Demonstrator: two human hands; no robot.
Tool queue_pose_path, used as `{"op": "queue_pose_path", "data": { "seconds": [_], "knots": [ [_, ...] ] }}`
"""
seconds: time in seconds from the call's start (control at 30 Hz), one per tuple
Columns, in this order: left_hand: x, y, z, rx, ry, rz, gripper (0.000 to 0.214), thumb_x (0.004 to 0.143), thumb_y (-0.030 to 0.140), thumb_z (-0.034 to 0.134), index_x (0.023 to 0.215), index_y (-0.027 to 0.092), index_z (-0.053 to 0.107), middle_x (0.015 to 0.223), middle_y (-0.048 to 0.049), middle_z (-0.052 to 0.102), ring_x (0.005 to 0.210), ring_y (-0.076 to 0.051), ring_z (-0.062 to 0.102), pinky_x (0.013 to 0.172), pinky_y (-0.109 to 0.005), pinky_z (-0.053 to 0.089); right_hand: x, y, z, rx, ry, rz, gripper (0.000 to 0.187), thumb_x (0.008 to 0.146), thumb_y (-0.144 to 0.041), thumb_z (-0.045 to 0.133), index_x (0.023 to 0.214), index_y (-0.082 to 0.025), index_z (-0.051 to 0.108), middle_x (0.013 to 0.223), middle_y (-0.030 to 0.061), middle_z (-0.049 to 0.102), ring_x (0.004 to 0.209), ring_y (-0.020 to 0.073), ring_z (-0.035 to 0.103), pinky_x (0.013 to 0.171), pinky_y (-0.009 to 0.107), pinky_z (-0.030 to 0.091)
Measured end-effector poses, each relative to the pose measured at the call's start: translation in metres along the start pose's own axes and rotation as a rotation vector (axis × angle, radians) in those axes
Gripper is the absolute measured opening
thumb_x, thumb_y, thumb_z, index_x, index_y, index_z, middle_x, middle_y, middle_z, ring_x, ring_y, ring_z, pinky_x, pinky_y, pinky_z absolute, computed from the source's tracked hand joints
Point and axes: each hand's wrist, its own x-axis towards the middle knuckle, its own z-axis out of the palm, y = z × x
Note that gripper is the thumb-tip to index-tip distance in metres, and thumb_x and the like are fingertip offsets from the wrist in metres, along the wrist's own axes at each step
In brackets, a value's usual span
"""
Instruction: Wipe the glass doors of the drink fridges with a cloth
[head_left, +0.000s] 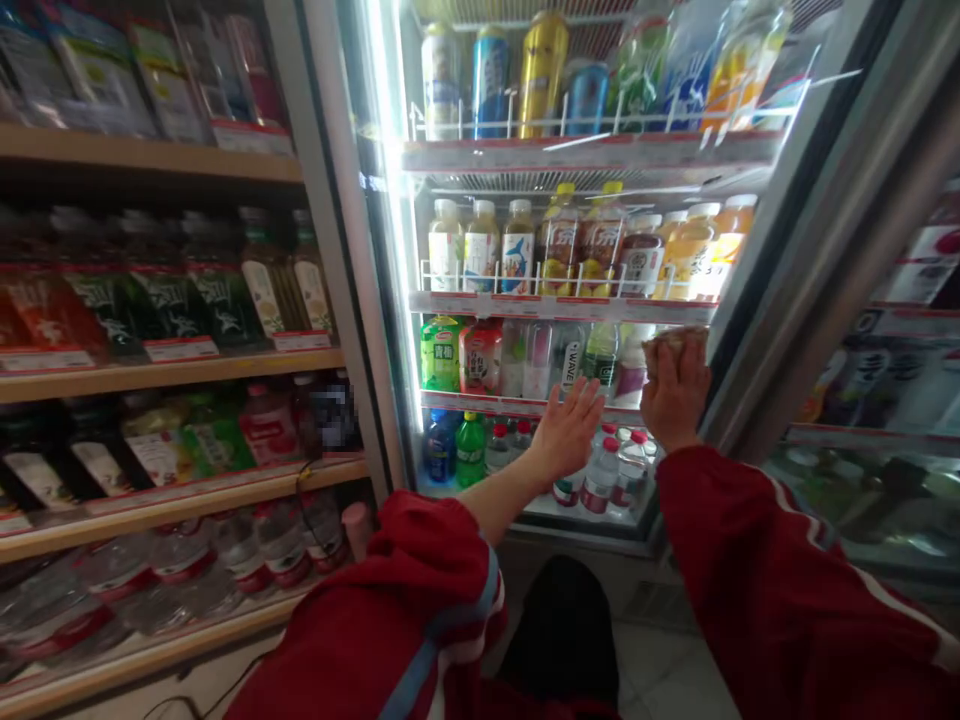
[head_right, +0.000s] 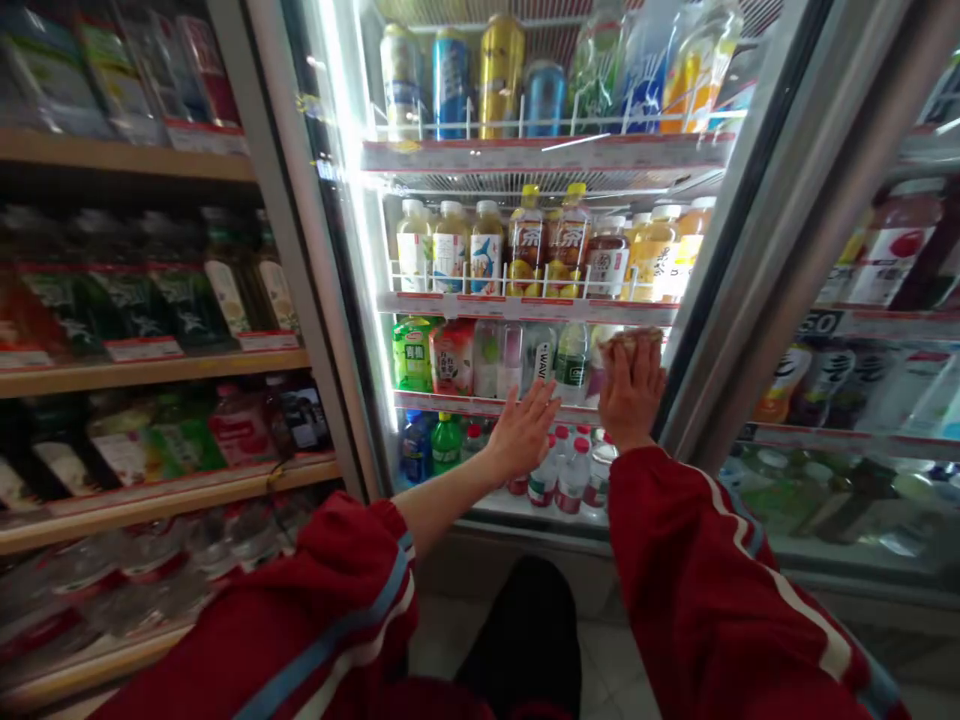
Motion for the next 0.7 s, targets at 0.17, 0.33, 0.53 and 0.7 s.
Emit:
{"op": "queue_pose_path", "data": {
  "seconds": [0.17,0.33,0.53,0.7],
  "knots": [
    [-0.021,0.0,0.011,-0.01,-0.01,-0.018,0.057,0.08,0.02,0.042,0.136,0.011,0.035,0.151,-0.0125,0.022,0.141,-0.027,0.014,0.111,-0.054,0.018,-0.071,0.014,0.007,0.001,-0.017,-0.011,0.051,0.081,-0.021,0.046,0.131,-0.01,0.046,0.148,0.0187,0.025,0.137,0.0346,0.024,0.1,0.053,0.038],
    [-0.054,-0.005,0.027,0.005,-0.058,-0.072,0.059,0.08,0.021,0.043,0.137,0.011,0.035,0.151,-0.0132,0.022,0.141,-0.027,0.014,0.112,-0.053,0.018,-0.095,0.002,0.014,0.08,0.025,-0.013,0.057,0.081,-0.02,0.045,0.137,-0.009,0.038,0.151,0.0179,0.019,0.138,0.0363,0.02,0.102,0.056,0.036],
    [-0.097,-0.033,0.039,0.039,-0.145,-0.229,0.059,0.081,0.021,0.041,0.138,0.01,0.034,0.151,-0.0128,0.022,0.141,-0.027,0.015,0.111,-0.054,0.019,-0.087,-0.056,0.021,0.209,0.005,-0.08,0.058,0.082,-0.014,0.043,0.139,-0.014,0.035,0.153,0.0125,0.016,0.141,0.0321,0.013,0.108,0.055,0.029],
    [-0.147,-0.057,0.042,0.075,-0.19,-0.348,0.06,0.079,0.02,0.044,0.137,0.011,0.035,0.15,-0.014,0.025,0.14,-0.026,0.017,0.111,-0.054,0.019,-0.12,-0.117,0.027,0.285,-0.117,-0.284,0.056,0.079,-0.006,0.042,0.134,-0.017,0.043,0.149,0.0111,0.029,0.142,0.0277,0.014,0.109,0.053,0.029]
  ]
}}
